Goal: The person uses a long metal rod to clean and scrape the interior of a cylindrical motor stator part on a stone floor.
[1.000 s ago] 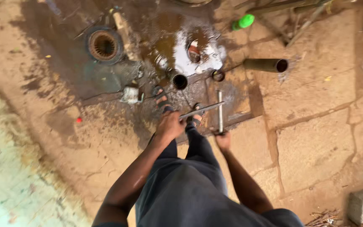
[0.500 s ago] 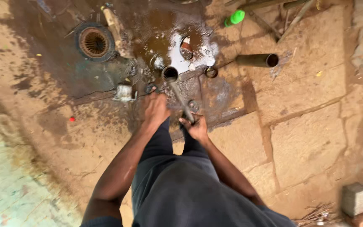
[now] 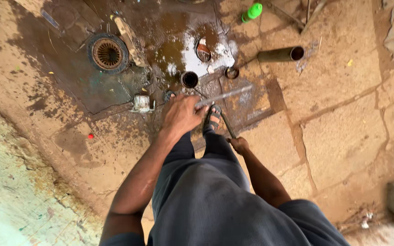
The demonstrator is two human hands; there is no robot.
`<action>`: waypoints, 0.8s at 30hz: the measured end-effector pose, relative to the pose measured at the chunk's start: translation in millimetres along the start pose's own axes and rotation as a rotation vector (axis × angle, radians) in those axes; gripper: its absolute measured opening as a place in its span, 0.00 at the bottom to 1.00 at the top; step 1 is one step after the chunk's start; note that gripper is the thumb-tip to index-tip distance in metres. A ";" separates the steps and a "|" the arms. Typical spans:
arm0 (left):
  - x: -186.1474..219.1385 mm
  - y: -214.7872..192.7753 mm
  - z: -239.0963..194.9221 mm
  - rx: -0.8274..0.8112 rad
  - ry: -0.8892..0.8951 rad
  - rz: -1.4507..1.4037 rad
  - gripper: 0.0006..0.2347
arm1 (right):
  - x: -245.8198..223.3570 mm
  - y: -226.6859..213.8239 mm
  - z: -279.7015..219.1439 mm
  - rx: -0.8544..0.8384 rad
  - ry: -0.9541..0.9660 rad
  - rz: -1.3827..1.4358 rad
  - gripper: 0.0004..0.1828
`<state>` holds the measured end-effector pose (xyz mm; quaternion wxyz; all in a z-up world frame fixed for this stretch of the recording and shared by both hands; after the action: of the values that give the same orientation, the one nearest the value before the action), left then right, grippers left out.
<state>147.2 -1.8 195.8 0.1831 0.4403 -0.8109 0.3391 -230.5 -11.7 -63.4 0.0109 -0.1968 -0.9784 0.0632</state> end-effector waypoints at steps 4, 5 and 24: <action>19.3 -67.1 -77.2 0.350 0.192 0.163 0.14 | -19.5 18.0 -17.0 0.039 -0.182 0.234 0.26; 9.4 -80.4 -105.0 0.382 0.173 0.143 0.12 | -19.5 28.3 -26.5 0.011 -0.169 0.328 0.26; -172.5 197.4 33.7 0.723 0.220 -0.461 0.10 | -104.5 155.8 -92.5 -0.160 -1.008 -0.058 0.16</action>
<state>75.9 151.5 -7.4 0.1732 0.6069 -0.4963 0.5961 -70.1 101.4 8.7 -0.4758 -0.1148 -0.8688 0.0747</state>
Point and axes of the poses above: each hand's wrist, its own z-axis towards the middle knuckle, its own y-axis out of the palm, x = y × z, the point moved 1 cm from there along z, towards the middle knuckle, and after that the axes turned 15 degrees about -x, right-handed, at the moved point
